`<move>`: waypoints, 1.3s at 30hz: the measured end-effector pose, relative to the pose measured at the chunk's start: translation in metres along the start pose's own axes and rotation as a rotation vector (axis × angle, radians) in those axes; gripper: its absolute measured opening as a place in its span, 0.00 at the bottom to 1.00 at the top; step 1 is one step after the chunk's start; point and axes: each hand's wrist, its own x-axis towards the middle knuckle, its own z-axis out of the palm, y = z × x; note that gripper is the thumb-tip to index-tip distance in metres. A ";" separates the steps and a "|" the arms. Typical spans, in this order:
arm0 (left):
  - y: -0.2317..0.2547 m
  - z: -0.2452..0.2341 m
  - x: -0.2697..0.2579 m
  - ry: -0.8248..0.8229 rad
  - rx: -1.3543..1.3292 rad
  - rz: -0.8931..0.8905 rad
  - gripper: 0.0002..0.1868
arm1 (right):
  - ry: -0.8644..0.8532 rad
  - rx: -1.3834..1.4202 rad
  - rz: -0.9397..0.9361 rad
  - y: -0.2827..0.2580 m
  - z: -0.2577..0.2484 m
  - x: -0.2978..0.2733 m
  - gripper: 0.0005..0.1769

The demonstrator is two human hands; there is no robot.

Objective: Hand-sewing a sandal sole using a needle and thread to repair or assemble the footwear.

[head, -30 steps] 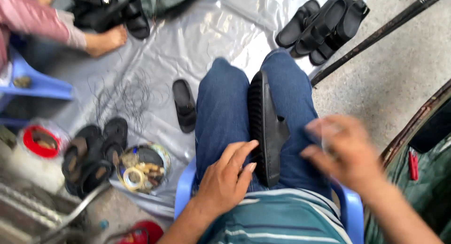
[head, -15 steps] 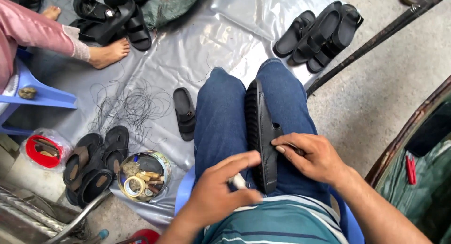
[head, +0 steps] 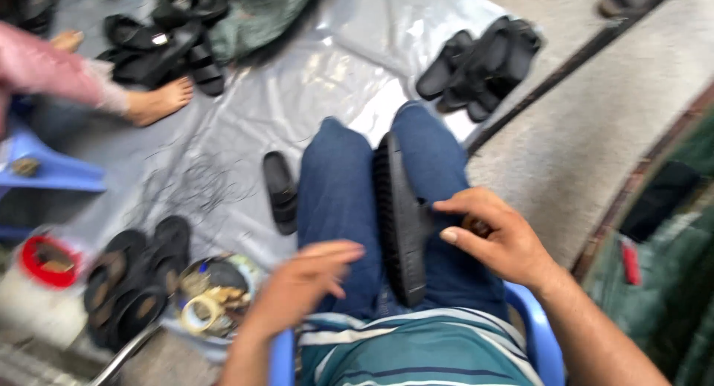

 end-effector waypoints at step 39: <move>0.043 0.091 0.003 0.508 -0.002 0.465 0.10 | 0.289 -0.059 0.082 -0.002 0.043 -0.026 0.14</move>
